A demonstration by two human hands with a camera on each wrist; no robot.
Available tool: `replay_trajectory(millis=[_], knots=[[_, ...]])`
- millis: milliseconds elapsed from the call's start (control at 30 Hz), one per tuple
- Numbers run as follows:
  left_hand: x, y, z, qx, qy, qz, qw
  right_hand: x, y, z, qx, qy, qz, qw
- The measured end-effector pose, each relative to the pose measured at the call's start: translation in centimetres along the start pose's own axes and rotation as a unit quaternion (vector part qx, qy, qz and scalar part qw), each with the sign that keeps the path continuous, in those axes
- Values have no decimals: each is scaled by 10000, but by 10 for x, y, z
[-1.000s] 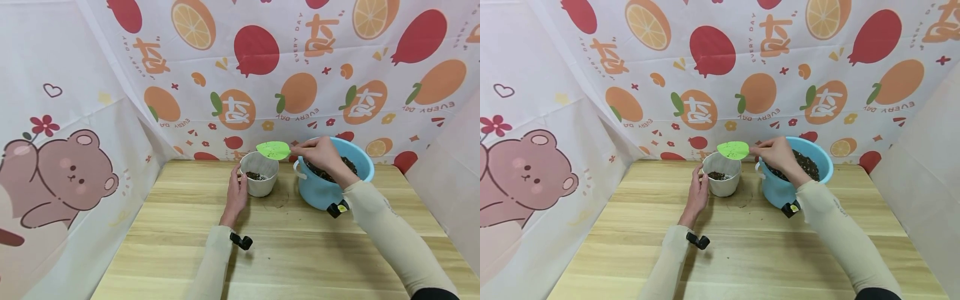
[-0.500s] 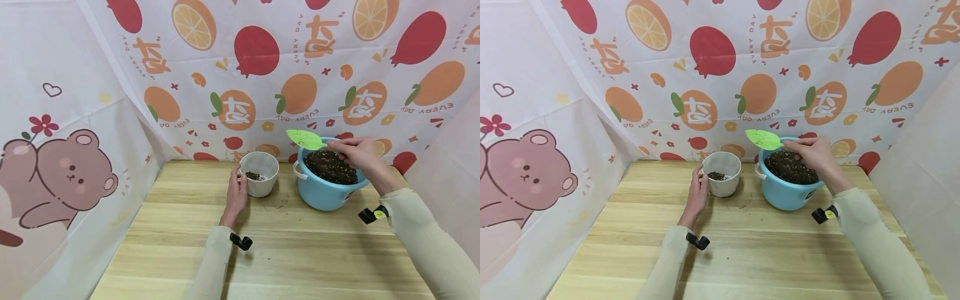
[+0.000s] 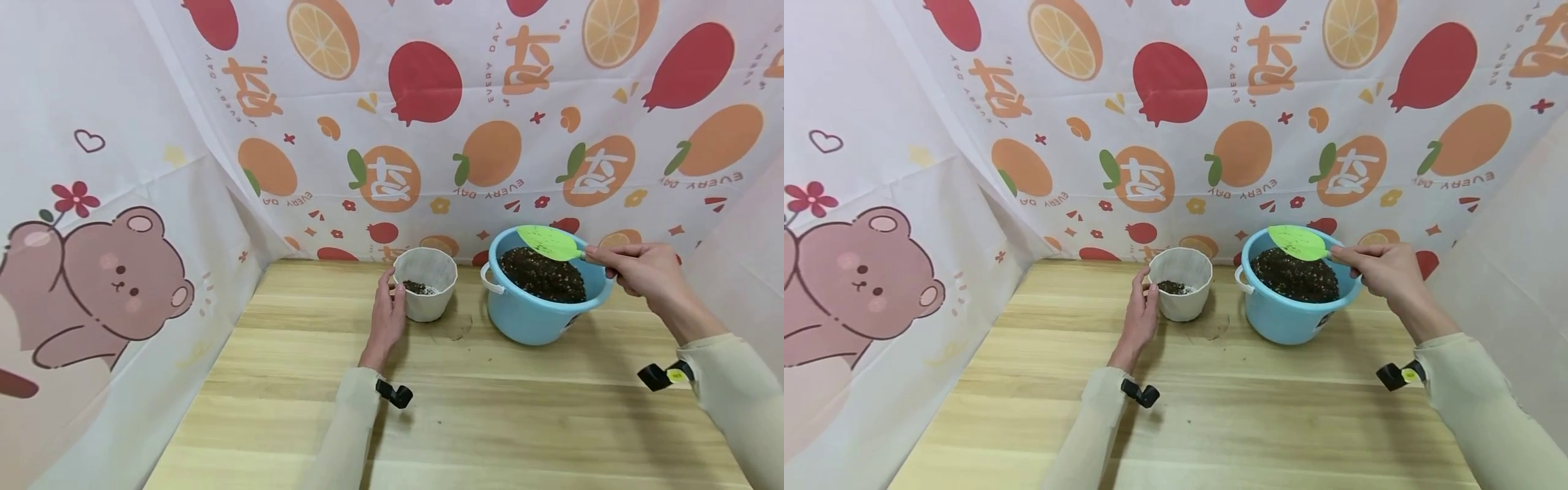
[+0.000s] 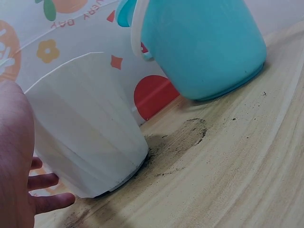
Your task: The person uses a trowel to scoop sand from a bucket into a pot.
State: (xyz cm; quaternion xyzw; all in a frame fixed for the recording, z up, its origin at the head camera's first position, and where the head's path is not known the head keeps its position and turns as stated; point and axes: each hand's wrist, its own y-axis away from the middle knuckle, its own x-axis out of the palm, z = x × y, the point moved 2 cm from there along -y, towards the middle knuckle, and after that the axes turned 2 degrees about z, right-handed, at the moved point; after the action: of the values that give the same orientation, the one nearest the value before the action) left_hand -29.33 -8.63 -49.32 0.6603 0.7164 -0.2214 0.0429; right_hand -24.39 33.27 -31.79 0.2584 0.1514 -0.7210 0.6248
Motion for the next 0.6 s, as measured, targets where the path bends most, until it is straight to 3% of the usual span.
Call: replay_trajectory(millis=[600], knots=[[0,-1,2,-34,-24,16,10000,-13,5,-24,-39,928,-5,9957]])
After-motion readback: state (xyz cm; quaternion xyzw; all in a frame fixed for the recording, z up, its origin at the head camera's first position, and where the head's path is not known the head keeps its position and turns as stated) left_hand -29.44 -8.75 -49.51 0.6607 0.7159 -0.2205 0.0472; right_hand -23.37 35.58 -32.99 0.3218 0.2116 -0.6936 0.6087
